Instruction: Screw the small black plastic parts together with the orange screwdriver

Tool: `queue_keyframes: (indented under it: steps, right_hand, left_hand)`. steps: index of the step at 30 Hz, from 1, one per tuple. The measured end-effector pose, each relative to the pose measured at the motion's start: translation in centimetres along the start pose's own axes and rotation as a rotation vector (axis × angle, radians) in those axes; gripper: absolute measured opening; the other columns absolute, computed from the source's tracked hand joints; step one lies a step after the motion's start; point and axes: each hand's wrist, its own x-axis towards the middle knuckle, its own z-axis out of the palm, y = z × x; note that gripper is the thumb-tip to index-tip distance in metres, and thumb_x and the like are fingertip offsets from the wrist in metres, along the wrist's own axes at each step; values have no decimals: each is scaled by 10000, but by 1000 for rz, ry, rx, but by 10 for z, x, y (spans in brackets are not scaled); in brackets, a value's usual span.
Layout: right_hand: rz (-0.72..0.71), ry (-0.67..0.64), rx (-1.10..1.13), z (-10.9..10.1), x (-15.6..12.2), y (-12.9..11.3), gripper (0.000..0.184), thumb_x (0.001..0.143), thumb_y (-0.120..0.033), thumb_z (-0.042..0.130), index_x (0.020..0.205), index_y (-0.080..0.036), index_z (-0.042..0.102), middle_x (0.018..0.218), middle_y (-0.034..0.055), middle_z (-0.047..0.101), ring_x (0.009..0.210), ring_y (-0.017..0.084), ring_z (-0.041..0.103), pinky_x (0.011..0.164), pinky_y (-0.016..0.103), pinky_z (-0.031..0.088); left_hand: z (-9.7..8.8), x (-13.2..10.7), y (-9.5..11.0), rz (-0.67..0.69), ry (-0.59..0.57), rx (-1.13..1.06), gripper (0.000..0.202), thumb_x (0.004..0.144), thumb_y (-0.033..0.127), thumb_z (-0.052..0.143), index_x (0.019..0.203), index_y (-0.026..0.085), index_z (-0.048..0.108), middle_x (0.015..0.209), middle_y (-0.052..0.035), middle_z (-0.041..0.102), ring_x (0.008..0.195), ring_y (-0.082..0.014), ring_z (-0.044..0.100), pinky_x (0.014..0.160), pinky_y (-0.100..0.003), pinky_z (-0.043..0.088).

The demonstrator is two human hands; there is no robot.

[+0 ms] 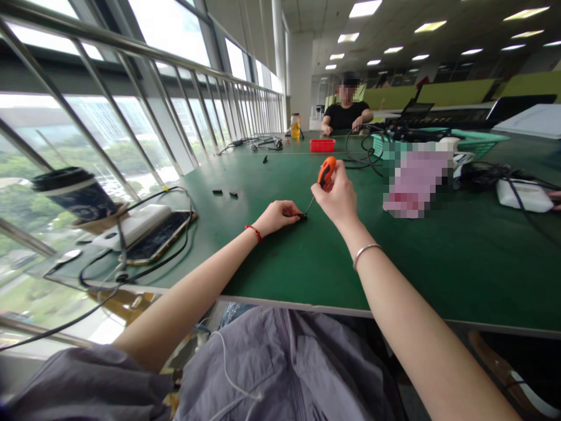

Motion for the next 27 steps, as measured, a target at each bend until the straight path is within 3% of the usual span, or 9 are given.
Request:
queue_keyframes:
  steps: [3,8,11,15,20,23,27]
  right_hand:
    - [128,13,-48,-3,0,-6,310,747,-434,594,974,-242,509,645,-13,516,573,193,530,586,350,437]
    - [136,-22,93,-4,1,-12,212,731,-410,591,836,-233,541,625,-15,503,573,176,525,602,330,445]
    - [107,-12,165,-2,1,-9,279,681,-333,625,927,-233,540,669,-10,535,563,166,521,591,334,455]
    - [102,-1,118,0,0,-4,381,691,-355,642,1031,-240,512,717,13,572,583,190,546,605,371,466]
    - [122,17,45,0,0,-5,319,726,-443,630,960,-237,560,619,-1,522,585,209,541,616,376,451]
    - [103,-21,76,0,0,-7,247,743,-414,597,907,-232,566,584,-25,471,537,179,505,573,346,430]
    - [86,-18,95,0,-1,-6,325,702,-345,620,996,-235,537,615,-35,492,505,156,475,526,321,403]
  left_hand:
    - [0,0,0,-4,-8,-8,110,708,172,653,798,126,697,729,-19,673,650,-97,555,650,-217,447]
    - [-1,0,1,5,-16,-45,107,708,173,660,790,114,697,717,-24,677,634,-95,553,648,-218,452]
    - [-2,0,2,1,-18,-69,96,704,169,669,778,113,695,709,-22,679,620,-89,551,640,-214,453]
    - [-2,0,3,-9,-16,-96,82,699,157,680,763,108,694,702,-23,681,603,-84,549,638,-213,459]
    - [-2,0,4,-26,-22,-112,85,701,153,685,767,101,698,725,-36,698,625,-95,572,656,-222,473]
    - [-2,0,4,-37,-17,-117,89,696,156,692,764,99,700,736,-42,705,628,-98,576,671,-229,480]
    - [-3,0,4,-51,-20,-128,84,693,149,697,758,97,699,740,-43,705,630,-95,577,684,-230,485]
